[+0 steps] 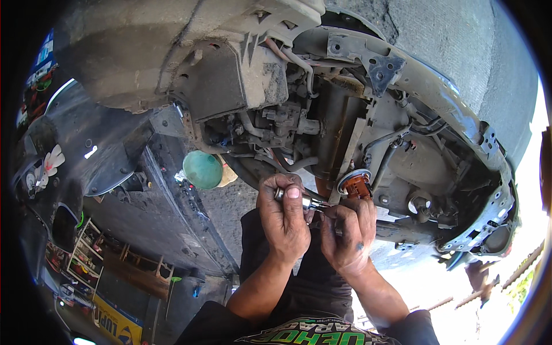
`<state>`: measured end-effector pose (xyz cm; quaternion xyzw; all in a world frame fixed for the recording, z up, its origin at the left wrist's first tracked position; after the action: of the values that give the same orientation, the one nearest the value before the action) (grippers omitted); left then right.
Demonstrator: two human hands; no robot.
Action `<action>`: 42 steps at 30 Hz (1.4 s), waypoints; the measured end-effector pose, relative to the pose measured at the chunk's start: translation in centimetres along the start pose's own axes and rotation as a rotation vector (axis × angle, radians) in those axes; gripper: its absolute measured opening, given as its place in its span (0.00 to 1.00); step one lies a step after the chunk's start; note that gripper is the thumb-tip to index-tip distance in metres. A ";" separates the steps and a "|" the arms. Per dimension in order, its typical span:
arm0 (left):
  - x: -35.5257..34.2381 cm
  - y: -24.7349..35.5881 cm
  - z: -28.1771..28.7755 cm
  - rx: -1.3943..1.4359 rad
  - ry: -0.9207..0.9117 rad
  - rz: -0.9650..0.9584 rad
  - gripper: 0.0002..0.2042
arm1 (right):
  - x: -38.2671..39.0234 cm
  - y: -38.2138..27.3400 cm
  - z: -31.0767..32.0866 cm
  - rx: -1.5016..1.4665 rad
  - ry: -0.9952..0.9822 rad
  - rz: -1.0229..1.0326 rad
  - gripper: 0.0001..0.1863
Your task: Repairing or cleaning the fuel pump assembly of a motorcycle engine.
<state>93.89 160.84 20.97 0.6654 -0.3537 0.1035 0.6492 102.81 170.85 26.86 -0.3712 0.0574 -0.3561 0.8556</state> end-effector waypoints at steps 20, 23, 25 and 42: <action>-6.6 1.1 15.7 -0.352 0.455 -0.056 0.15 | -4.3 0.1 -2.4 -0.152 -0.557 -0.367 0.15; -15.6 -1.0 28.2 -0.584 0.671 0.010 0.10 | -3.8 0.5 -2.4 -0.214 -0.524 -0.426 0.16; -21.9 -1.2 29.7 -0.821 0.598 -0.025 0.11 | -3.8 0.8 -2.7 -0.310 -0.500 -0.407 0.21; -24.5 7.4 29.7 -1.128 0.522 -0.515 0.13 | -3.5 -1.4 -3.9 -0.149 -0.433 -0.286 0.23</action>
<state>62.07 141.92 8.18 0.2407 -0.0151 -0.0977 0.9655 98.03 170.20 24.44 -0.5050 -0.1540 -0.3805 0.7592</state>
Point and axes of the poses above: each hand's wrist, its own x-axis away from the middle knuckle, its own z-axis out of the back of the hand, y = z × x, the point moved 7 cm from there along -x, towards the middle knuckle
